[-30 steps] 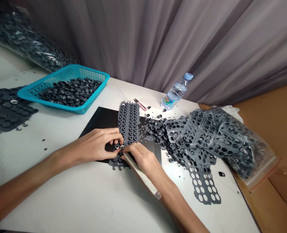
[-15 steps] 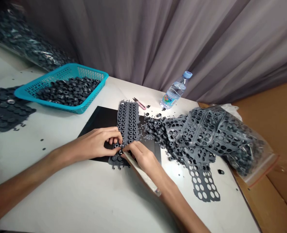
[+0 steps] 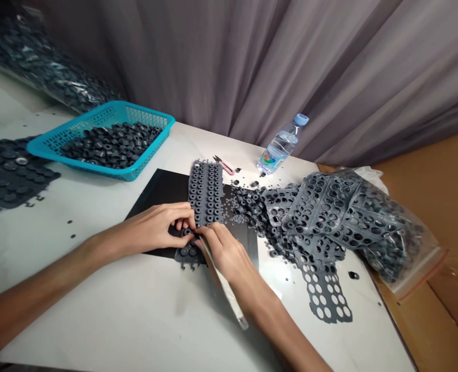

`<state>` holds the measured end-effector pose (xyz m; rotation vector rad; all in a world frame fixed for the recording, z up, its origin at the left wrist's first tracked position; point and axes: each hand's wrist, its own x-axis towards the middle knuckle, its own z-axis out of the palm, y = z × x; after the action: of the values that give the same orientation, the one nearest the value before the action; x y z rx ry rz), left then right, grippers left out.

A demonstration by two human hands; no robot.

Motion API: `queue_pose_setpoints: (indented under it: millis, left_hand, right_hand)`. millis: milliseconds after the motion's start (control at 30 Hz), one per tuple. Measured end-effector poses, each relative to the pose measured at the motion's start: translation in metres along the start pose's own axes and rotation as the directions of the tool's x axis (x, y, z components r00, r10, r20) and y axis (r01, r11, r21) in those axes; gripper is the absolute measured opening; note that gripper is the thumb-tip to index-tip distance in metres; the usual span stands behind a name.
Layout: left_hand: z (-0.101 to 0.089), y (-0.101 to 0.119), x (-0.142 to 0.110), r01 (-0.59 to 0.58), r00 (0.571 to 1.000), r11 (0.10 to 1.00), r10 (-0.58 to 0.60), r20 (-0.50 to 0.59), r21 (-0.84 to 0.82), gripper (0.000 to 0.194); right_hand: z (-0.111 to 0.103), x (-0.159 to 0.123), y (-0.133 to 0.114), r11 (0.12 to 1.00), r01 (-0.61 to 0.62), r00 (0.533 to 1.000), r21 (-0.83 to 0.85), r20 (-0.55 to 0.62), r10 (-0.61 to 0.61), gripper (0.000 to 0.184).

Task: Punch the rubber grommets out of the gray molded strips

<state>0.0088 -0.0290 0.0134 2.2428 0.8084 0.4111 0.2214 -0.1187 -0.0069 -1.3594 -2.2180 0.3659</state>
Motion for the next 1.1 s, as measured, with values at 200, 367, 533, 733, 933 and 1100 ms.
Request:
queue_pose_setpoints:
  millis: [200, 367, 533, 733, 933, 1100]
  left_hand:
    - [-0.001, 0.0, 0.0, 0.004, 1.0, 1.0, -0.004, 0.011, 0.001, 0.007]
    - [-0.001, 0.0, -0.001, -0.005, 1.0, 1.0, 0.005, 0.001, -0.003, 0.005]
    - [-0.002, -0.002, -0.001, -0.024, 0.999, 0.999, 0.025, 0.021, -0.024, 0.005]
    - [-0.002, -0.002, -0.001, -0.03, 0.999, 1.0, 0.03, 0.024, 0.008, 0.006]
    - [-0.001, -0.002, -0.001, -0.033, 0.999, 0.999, 0.033, 0.013, 0.008, 0.008]
    - [-0.001, -0.003, -0.001, -0.032, 0.999, 1.0, 0.032, 0.012, -0.001, 0.007]
  right_hand:
    - [-0.022, 0.005, 0.009, 0.977, -0.21, 0.944, 0.034, -0.252, 0.211, 0.021]
    - [-0.035, 0.003, 0.006, 0.982, -0.165, 0.979, 0.094, -0.101, 0.175, 0.022]
    - [-0.033, 0.0, -0.003, 0.982, -0.139, 0.99, 0.126, 0.009, 0.139, 0.019]
    - [-0.024, 0.001, 0.007, 0.989, 0.024, 0.999, 0.146, 0.037, -0.03, 0.013]
    - [-0.02, 0.003, 0.007, 0.994, 0.068, 0.997, 0.081, 0.032, -0.071, 0.016]
    - [-0.017, 0.002, 0.007, 0.996, 0.081, 0.996, 0.043, 0.037, -0.083, 0.017]
